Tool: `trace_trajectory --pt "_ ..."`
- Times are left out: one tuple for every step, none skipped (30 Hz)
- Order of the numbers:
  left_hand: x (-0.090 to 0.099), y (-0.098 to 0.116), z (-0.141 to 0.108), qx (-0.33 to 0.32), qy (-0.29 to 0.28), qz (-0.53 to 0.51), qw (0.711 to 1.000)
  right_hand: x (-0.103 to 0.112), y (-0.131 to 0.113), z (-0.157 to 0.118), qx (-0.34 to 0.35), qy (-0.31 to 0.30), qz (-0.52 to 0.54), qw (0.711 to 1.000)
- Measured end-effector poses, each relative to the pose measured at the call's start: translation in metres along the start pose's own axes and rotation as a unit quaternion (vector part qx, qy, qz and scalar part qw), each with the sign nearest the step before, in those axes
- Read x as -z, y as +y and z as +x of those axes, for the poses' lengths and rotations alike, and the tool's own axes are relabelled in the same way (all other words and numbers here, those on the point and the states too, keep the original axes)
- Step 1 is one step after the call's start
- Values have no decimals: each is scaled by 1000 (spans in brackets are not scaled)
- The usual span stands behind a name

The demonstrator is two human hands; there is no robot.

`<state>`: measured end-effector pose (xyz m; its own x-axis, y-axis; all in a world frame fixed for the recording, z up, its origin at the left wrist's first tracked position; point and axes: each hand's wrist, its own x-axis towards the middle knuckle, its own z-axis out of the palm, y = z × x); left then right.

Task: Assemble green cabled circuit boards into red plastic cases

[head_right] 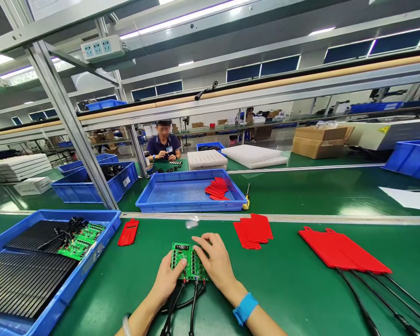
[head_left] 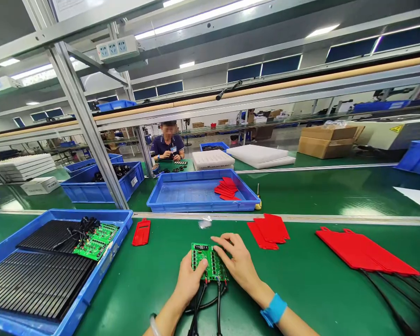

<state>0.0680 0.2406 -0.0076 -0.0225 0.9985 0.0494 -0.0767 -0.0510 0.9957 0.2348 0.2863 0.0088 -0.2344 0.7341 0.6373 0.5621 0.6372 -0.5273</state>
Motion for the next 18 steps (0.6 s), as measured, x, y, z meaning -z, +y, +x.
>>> trace_trajectory --pt "-1 -2 0 -12 -7 22 1000 0 -1 0 28 -9 -19 999" --pt "-3 -4 -1 -22 -9 43 999 -1 -3 0 48 -18 -37 998" --pt "-4 -5 -1 -28 -8 61 998 -2 -3 0 64 -27 -54 996" --pt "-5 -7 -1 -30 -4 73 997 -4 -4 -1 77 -32 -66 994" --pt "-6 -8 -1 -28 4 79 996 -5 -4 -2 88 -35 -72 993" --pt "-7 -9 -1 -24 12 80 996 -6 -4 -3 96 -35 -74 992" --pt "-7 -10 -1 -20 18 78 997 -7 -3 -4 101 -32 -71 992" --pt "-8 -11 -1 -18 19 76 997 -7 -3 -6 104 -28 -65 992" --pt "-8 -12 -2 -20 21 74 997 -7 -2 -7 103 -22 -58 993" --pt "-9 -12 -2 -24 21 76 997 -7 0 -8 98 -15 -51 994" --pt "-10 -12 -2 -29 22 82 996 -7 1 -8 92 -9 -44 995" --pt "-11 -12 -2 -34 23 90 995 -7 3 -9 89 -3 -36 995" --pt "-12 -12 -3 -38 25 101 994 -6 5 -9 90 3 -28 996" --pt "-12 -11 -3 -42 30 113 992 -6 6 -9 95 11 -22 995" --pt "-13 -10 -4 -43 35 128 990 -6 8 -9 105 19 -17 994" --pt "-14 -10 -5 -42 40 143 988 -6 10 -8 115 26 -13 993" --pt "-15 -9 -5 -36 48 157 986 -6 12 -8 126 33 -11 991" --pt "-15 -9 -6 -26 57 169 984 -6 14 -8 133 39 -10 990"
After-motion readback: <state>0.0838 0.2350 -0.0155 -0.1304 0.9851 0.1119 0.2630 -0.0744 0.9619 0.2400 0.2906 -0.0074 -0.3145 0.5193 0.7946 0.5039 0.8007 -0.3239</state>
